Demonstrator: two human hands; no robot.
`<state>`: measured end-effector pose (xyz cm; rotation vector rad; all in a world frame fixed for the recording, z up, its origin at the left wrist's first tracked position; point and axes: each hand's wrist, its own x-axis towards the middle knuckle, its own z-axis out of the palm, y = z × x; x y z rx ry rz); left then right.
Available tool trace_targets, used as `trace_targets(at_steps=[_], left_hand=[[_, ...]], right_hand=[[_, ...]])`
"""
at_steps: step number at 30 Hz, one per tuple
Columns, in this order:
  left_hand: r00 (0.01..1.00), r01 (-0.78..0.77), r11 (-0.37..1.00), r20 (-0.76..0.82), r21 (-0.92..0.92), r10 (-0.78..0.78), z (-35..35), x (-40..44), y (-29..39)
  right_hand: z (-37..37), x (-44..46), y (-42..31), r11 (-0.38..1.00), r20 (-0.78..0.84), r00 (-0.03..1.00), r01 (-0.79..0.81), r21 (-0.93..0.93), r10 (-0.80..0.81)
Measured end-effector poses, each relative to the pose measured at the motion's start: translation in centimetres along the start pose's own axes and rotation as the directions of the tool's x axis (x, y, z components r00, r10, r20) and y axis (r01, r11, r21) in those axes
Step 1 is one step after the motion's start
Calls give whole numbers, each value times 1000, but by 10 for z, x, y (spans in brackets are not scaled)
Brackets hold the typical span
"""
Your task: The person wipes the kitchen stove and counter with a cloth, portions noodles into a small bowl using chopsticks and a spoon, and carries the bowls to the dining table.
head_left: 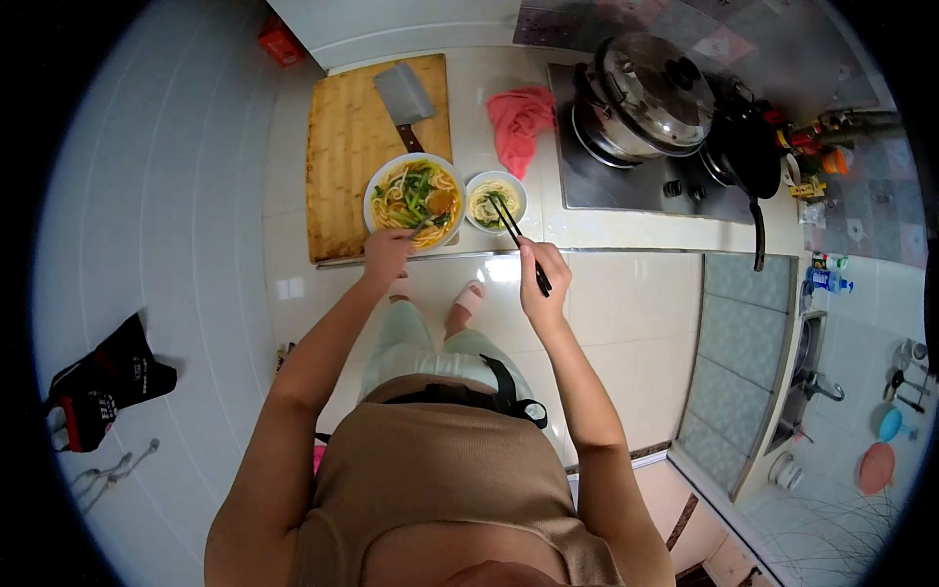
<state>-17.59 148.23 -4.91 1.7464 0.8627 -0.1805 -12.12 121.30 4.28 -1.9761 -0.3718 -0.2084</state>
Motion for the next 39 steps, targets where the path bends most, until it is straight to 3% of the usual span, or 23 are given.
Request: trace_targets(at_steps=[4,7,13,16,19,22,26,35,39], left_hand=[[1000,-26,999,-6,-33,25,-4,0,-3],[997,79,993,24,-85,-77,-10,-18,23],[1000,9,996,8,-94,-9,-12,-17,29],[1000,-11,999,-10,-36,10,-8,-28,51],[983,-181,974,20,139,180,-4,-30,64],[980,-197,974,-5,110,198,13,-31,74],[902,-423,837,78,346,424,29,-11,69],[845,-477,595,151,647,513,49,-29,97],[823,-499,542,174,676,541,49,-31,95]], right_hand=[[-1,-2,1,1000,-3,1000,-4,19,4],[-1,-3,1,1000,13,1000,-17,13,17],[2,-1,3,1000,16,1000,-19,13,19],[4,-1,9,999,11,1000,-20,39,19],[8,1,15,998,-10,999,-41,49,42],[11,4,19,984,-11,987,-160,81,161],[5,4,14,977,24,979,-202,63,201],[16,23,18,991,-34,991,-125,36,127],[14,19,23,982,86,980,-185,46,180]])
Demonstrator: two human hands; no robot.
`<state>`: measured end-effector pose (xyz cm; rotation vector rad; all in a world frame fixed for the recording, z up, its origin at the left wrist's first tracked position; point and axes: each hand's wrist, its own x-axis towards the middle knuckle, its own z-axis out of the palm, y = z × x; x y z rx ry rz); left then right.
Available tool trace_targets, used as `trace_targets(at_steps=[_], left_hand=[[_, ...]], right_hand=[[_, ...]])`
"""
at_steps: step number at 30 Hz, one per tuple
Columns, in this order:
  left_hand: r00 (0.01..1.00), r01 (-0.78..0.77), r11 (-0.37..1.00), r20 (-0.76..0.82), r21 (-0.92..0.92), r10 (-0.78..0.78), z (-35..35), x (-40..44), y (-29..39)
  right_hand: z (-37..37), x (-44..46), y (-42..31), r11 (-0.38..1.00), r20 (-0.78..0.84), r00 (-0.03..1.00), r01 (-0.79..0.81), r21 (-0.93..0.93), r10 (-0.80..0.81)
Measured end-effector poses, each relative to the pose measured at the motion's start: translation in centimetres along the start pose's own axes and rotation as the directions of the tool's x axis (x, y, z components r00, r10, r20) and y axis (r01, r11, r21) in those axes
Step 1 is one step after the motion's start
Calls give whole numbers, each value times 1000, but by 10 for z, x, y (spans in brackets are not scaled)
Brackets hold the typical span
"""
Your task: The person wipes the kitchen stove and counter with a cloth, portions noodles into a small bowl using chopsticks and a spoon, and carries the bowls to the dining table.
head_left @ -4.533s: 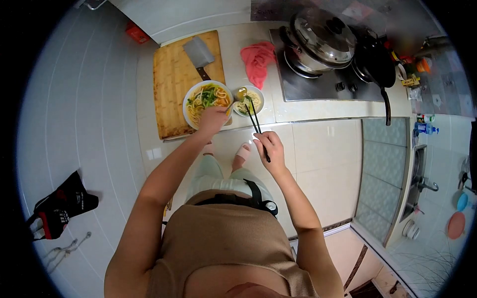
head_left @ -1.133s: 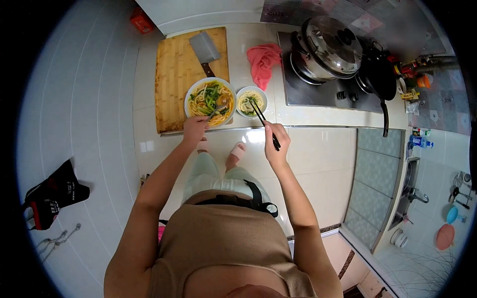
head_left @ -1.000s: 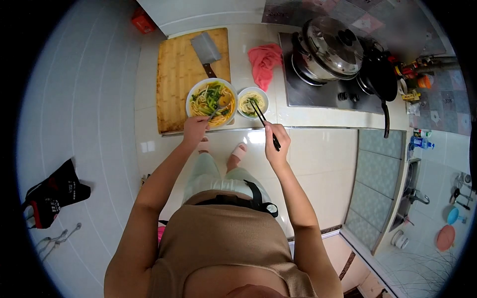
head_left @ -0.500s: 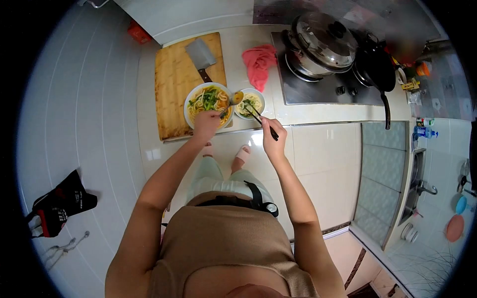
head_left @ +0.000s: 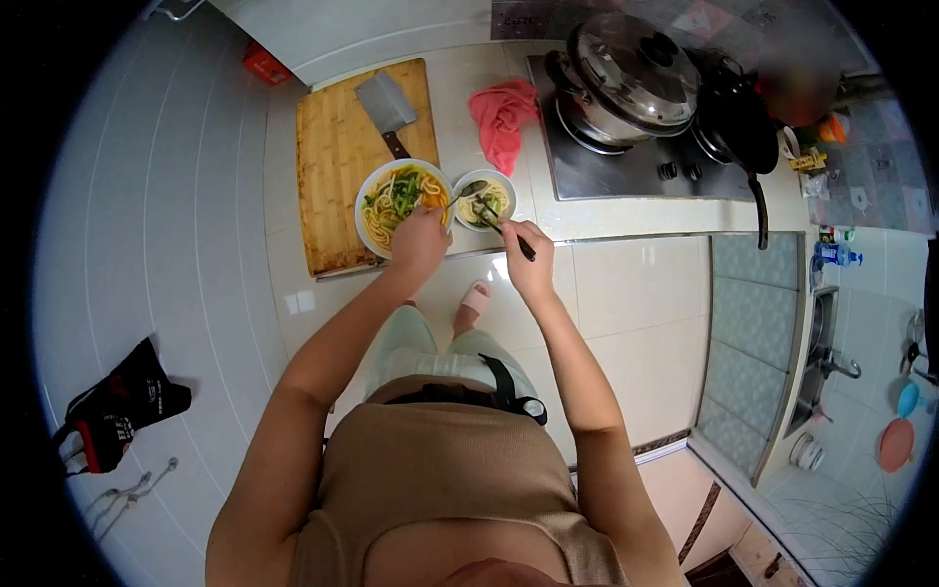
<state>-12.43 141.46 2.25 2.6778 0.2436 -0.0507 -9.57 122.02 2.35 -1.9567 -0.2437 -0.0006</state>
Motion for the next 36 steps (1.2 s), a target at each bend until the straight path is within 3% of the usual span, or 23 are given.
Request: trace_targets(at_steps=[4,7,10,11,15,16,18,19,22,25,28,36], left_hand=[[1000,5,997,8,-79,-5,-7,-7,-3],[1000,17,1000,0,15,-17,-4,-5,-7],[999,44,998,34,-45,-43,-13,-8,-7],[998,68,995,8,-76,-68,-14,-11,-10],[990,98,981,-88,-166,-114,-21,-25,-38],[987,88,980,-116,-180,-110,-23,-27,-42],[979,202,965,-1,-168,-205,-30,-31,-44],[966,258,953,57,-157,-252,-34,-32,-45],[990,127,987,-48,-95,-132,-19,-36,-68],[974,221,963,-7,-157,-225,-15,-39,-70],[941,337,905,105,-259,-320,-25,-40,-63],[940,341,894,96,-289,-328,-15,-40,-70]], right_hand=[[-5,6,-1,999,-61,998,-8,-49,5],[11,12,5,995,-92,991,96,24,-94],[5,7,-3,999,37,999,29,-39,-27],[-1,6,-5,995,-22,995,94,-15,-94],[-36,2,-36,986,-53,993,-113,-123,107],[-34,2,-29,986,-69,995,-86,-145,76],[-22,4,-11,982,-98,995,-33,-186,15],[-16,5,-5,987,-69,995,-79,-138,70],[-2,6,-2,988,-71,986,-155,-24,153],[0,6,-10,963,-92,963,-244,116,255],[-1,10,-13,990,-118,983,-134,38,138],[1,18,-2,995,-99,990,-100,7,100]])
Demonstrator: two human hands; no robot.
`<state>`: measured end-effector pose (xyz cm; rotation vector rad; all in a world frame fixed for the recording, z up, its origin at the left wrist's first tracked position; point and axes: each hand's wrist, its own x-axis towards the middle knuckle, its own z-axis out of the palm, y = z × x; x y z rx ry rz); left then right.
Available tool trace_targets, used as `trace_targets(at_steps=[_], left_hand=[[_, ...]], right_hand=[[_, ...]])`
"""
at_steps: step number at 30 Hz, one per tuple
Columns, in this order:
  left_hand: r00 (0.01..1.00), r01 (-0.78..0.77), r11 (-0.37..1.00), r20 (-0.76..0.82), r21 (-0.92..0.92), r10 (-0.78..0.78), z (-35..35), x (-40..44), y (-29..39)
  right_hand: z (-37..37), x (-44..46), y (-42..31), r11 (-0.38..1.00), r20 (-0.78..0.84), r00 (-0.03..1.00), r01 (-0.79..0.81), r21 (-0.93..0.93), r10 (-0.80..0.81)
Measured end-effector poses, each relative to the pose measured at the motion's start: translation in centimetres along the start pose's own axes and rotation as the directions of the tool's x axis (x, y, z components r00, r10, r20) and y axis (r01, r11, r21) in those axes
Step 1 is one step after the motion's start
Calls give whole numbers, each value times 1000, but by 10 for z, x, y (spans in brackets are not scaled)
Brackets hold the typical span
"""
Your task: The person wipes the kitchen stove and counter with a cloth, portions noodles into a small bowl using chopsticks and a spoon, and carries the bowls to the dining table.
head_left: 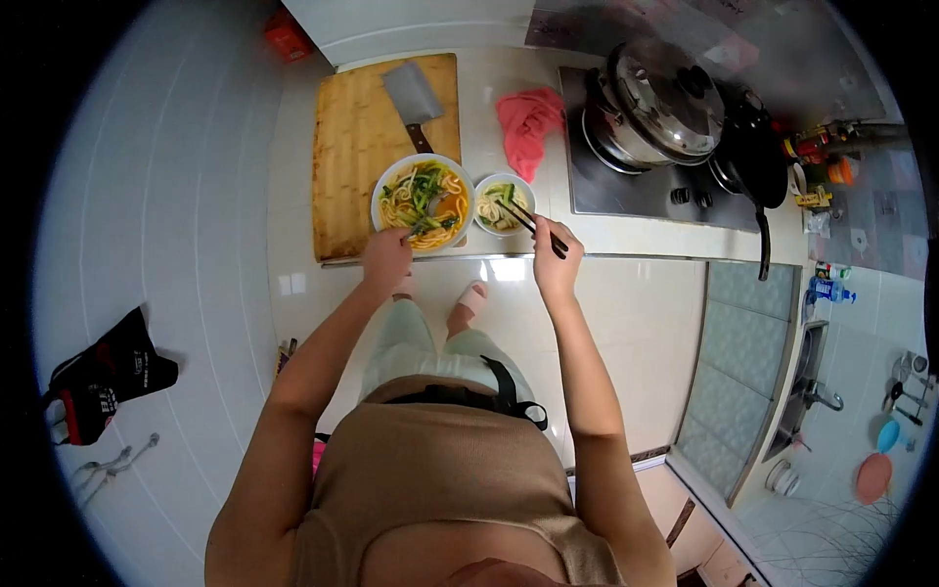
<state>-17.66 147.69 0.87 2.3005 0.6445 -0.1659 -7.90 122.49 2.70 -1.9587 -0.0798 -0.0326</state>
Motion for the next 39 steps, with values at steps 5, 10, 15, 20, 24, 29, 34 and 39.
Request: trace_targets(at_steps=[5,10,15,20,24,29,34,39], left_hand=[[988,-134,990,-75,41,137,26,16,-31],[986,-118,980,-139,-161,96,39,18,-43],[971,229,857,43,-462,-236,31,15,-38],[965,257,840,87,-477,-246,16,8,-30],[958,286,871,95,-399,-271,-3,1,-5],[953,294,836,74,-463,-295,-9,-1,18],[1000,-17,862,-14,-506,12,12,13,7],[997,-70,948,-31,-311,63,27,19,33]], right_hand=[[-15,-9,-16,999,-13,999,52,1,-52],[-20,-15,-15,999,-18,999,38,3,-38],[-23,-17,-18,997,-29,997,70,-21,-71],[-24,-18,-15,995,-35,995,97,-21,-97],[-23,-18,-10,996,-33,995,93,0,-93],[-22,-17,-8,995,-39,994,99,10,-98],[-16,-11,-2,991,-12,991,131,-11,-131],[-15,-17,11,993,-13,993,119,-24,-119]])
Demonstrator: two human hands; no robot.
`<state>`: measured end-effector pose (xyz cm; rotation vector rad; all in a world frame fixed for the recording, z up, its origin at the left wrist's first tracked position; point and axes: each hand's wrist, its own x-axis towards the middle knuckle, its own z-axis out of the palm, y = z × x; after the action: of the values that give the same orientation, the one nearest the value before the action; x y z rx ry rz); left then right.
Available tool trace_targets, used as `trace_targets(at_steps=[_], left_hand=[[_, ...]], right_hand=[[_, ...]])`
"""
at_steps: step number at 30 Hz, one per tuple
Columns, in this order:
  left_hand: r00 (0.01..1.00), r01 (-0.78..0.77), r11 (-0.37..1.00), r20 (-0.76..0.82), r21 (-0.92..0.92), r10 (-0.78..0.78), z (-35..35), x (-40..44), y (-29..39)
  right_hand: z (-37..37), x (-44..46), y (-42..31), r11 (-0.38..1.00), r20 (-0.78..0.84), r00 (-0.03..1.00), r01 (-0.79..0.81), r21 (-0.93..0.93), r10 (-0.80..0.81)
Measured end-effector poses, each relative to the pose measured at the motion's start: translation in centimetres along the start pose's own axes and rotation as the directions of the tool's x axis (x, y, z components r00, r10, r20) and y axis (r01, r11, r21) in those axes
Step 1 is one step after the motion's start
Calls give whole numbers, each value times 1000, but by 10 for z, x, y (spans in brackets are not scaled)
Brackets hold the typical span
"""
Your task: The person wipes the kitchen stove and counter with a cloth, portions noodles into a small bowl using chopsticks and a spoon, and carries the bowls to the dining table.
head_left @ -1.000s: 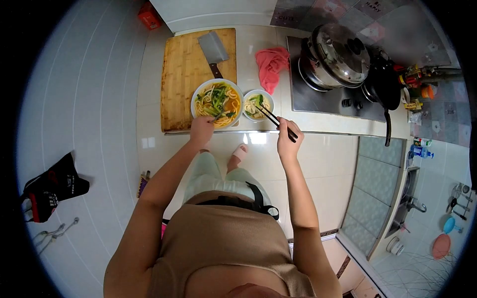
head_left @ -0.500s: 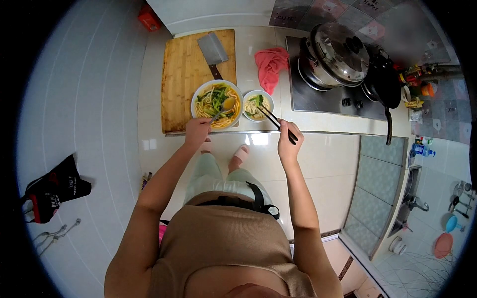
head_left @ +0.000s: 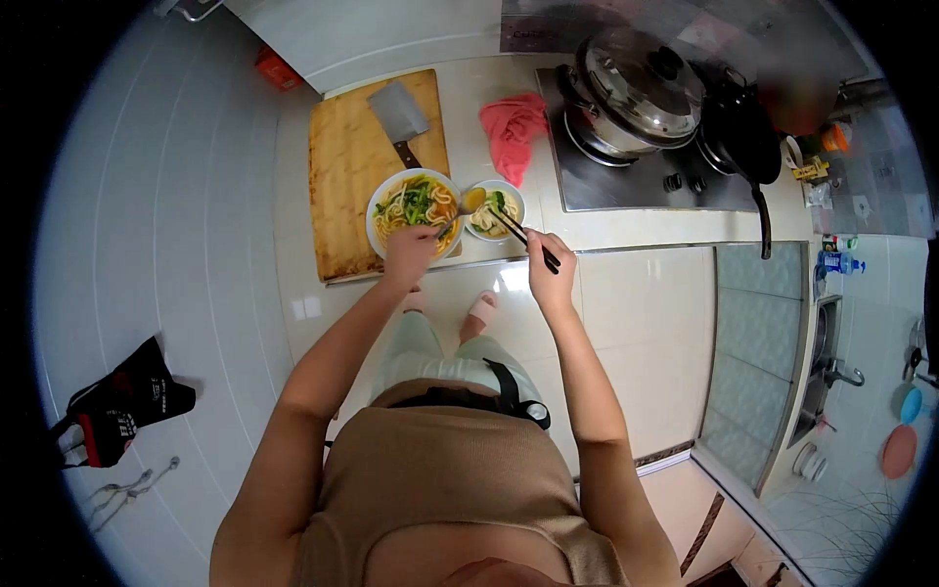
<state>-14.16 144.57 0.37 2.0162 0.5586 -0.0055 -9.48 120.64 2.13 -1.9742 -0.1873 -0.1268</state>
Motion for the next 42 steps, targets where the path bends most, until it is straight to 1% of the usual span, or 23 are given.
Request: trace_targets(at_steps=[1,3,5,10,13,16,19,20,22,23,25,27,28,30,33,34,37,40,42], left_hand=[[998,-64,997,-15,54,65,5,0,2],[995,-103,978,7,180,104,12,1,8],[985,-170,945,33,281,167,16,3,12],[934,-349,809,104,472,341,21,-1,15],[953,-303,795,148,525,265,20,-8,24],[942,-329,796,113,508,317,17,-11,18],[959,-280,869,71,407,276,3,-14,10],[960,-270,891,31,366,278,-3,-14,1],[958,-255,925,-53,282,280,-19,-12,-18],[965,-206,929,-92,306,244,-29,-10,-26],[972,-93,933,-173,347,161,-50,-12,-39],[971,-45,957,-211,287,110,-59,-10,-51],[970,-20,966,-229,257,81,-63,-12,-53],[972,8,971,-228,241,49,-68,-15,-51],[974,5,976,-223,216,45,-73,-21,-39],[974,-2,978,-221,208,49,-75,-22,-37],[957,-5,985,-286,172,55,-71,-25,-49],[972,91,980,-229,176,-49,-74,-29,-44],[974,106,983,-215,151,-71,-75,-31,-38]], right_hand=[[-3,-1,-3,1000,2,1000,-1,-23,1],[-10,-3,-9,997,7,1000,-4,-71,5],[-17,-3,-16,998,-7,1000,-9,-60,9],[-21,0,-19,996,-8,999,-38,-86,38],[-11,1,-16,997,25,1000,-9,-71,10],[-8,2,-24,996,75,996,43,-74,-37],[-15,0,-29,993,67,997,37,-110,-30],[-18,1,-32,992,81,996,49,-115,-40],[-17,-1,-37,998,67,997,42,-53,-39],[-15,0,-39,999,62,997,41,-22,-40],[8,3,-51,994,122,991,39,100,-51],[32,8,-55,974,182,982,2,228,-44],[44,12,-59,970,201,979,-27,241,-22],[63,20,-65,961,241,970,-86,262,22],[80,24,-55,967,346,930,-192,169,124],[81,21,-52,973,331,942,-131,190,63],[67,12,-52,988,307,951,-90,122,49],[69,10,-53,977,269,960,-122,173,73],[80,9,-43,969,264,959,-156,192,102]])
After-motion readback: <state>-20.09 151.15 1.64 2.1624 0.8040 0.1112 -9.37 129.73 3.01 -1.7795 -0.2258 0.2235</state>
